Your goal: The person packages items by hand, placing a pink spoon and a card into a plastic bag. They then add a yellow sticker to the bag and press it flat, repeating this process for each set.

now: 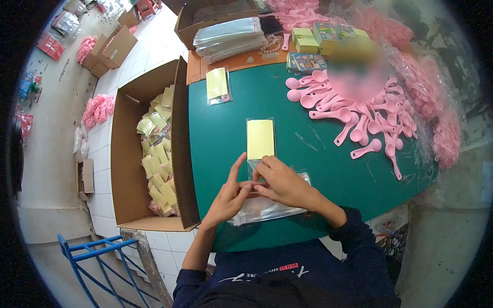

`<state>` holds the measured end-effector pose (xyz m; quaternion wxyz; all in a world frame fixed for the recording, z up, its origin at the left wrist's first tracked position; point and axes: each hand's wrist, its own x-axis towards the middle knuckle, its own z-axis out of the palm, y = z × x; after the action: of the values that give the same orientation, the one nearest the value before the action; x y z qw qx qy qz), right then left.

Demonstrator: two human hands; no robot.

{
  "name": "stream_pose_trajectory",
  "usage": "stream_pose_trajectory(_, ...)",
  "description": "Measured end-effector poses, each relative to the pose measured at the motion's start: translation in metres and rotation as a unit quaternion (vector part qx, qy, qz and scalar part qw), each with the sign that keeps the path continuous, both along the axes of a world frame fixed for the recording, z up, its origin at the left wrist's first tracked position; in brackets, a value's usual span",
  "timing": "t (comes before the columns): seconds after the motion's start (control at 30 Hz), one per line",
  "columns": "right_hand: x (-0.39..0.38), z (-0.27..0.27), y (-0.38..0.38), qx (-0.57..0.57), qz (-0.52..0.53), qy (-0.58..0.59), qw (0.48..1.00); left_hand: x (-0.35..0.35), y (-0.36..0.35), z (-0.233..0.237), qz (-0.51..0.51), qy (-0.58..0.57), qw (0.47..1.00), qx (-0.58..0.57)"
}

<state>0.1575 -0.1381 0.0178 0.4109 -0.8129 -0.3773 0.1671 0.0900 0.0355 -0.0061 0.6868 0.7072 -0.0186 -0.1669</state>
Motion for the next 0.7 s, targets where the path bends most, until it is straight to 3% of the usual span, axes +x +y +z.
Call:
stream_pose_trajectory(0.07,0.002,0.004,-0.002,-0.010,0.011,0.041,0.999,-0.001,-0.003,0.008,0.025,0.010,1.000,-0.009)
stream_pose_trajectory(0.3,-0.015,0.003,-0.005,-0.055,0.067,-0.183,0.979,0.004,-0.009,-0.001,0.074,0.048,0.993,-0.081)
stream_pose_trajectory(0.4,-0.009,0.011,-0.021,0.011,0.167,-0.105,0.980,0.003,-0.010,-0.013,0.093,0.030,0.995,0.035)
stream_pose_trajectory(0.43,-0.003,0.017,-0.030,0.044,0.193,-0.059,0.978,0.006,-0.013,-0.010,0.144,0.036,0.988,-0.046)
stream_pose_trajectory(0.53,0.052,0.047,-0.105,0.090,0.195,0.100,0.972,0.005,-0.007,0.005,0.086,0.063,0.983,-0.151)
stream_pose_trajectory(0.57,0.073,0.047,-0.155,0.083,0.102,0.086,0.988,0.006,-0.003,0.008,0.047,0.063,0.988,-0.133)
stream_pose_trajectory(0.6,0.093,0.064,-0.190,0.193,-0.029,0.256,0.947,0.005,-0.003,0.010,0.050,0.079,0.984,-0.151)
stream_pose_trajectory(0.63,0.118,0.064,-0.232,0.184,-0.161,0.201,0.949,0.003,-0.003,0.011,0.053,0.096,0.980,-0.168)
stream_pose_trajectory(0.67,0.138,0.054,-0.276,0.052,-0.282,0.020,0.958,0.002,-0.003,0.012,0.058,0.112,0.974,-0.187)
stream_pose_trajectory(0.7,0.144,0.044,-0.304,-0.158,-0.357,-0.176,0.904,0.002,-0.003,0.013,0.051,0.102,0.977,-0.179)
